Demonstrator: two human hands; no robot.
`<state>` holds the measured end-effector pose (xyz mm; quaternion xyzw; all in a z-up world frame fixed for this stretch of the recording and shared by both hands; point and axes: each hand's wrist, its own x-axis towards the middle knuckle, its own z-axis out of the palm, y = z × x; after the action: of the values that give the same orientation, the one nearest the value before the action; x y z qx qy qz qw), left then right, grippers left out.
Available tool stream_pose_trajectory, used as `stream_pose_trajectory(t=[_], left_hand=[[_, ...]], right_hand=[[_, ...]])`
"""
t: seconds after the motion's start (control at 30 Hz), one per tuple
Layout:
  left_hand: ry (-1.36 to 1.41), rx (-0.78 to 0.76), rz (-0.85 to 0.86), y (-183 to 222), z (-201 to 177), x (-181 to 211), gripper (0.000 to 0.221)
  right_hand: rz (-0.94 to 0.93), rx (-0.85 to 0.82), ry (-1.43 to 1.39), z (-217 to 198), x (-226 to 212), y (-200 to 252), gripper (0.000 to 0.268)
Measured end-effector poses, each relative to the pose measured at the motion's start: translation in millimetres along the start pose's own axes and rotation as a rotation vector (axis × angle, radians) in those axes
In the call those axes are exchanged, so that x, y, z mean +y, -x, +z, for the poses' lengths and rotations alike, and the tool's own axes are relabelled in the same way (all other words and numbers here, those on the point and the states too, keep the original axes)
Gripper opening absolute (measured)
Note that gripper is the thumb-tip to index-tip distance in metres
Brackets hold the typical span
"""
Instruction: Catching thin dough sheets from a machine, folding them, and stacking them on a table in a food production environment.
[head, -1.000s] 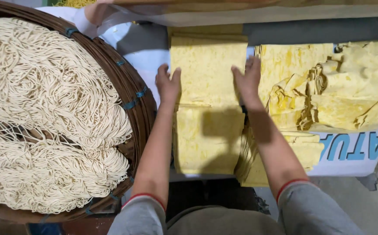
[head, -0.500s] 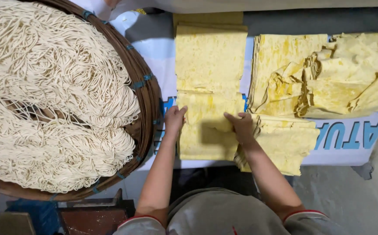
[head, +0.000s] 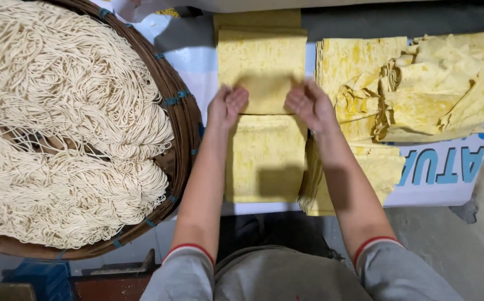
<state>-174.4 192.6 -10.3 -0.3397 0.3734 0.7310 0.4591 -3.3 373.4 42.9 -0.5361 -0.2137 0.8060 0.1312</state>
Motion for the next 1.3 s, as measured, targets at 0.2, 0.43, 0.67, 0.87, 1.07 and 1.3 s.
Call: stream_pose_trajectory(t=[0.2,0.43,0.67,0.87,1.07,1.3], left_hand=[[-0.823,-0.003,0.65,-18,-18,-5,0.04],[-1.861,-0.15,0.4,13,-14,2,0.049],[-1.227,0.267,0.635,56,-112,-38,0.068],[-1.241,0.363,-0.039,79,-171,-76,0.104],[-1.225,0.232,0.024,102,-151,-59,0.091],[-1.143,0.273,0.016,147,-138,-58,0.091]], right_hand=[[-0.696,-0.046,1.109,13,39,-11,0.06],[-0.301,-0.267,1.891,15,42,-29,0.062],[-0.668,0.234,1.169,-40,95,60,0.073],[-0.46,0.242,1.027,-149,165,47,0.09],[-0.22,0.32,1.021,-152,154,38,0.086],[-0.297,0.106,0.976,-153,156,60,0.083]])
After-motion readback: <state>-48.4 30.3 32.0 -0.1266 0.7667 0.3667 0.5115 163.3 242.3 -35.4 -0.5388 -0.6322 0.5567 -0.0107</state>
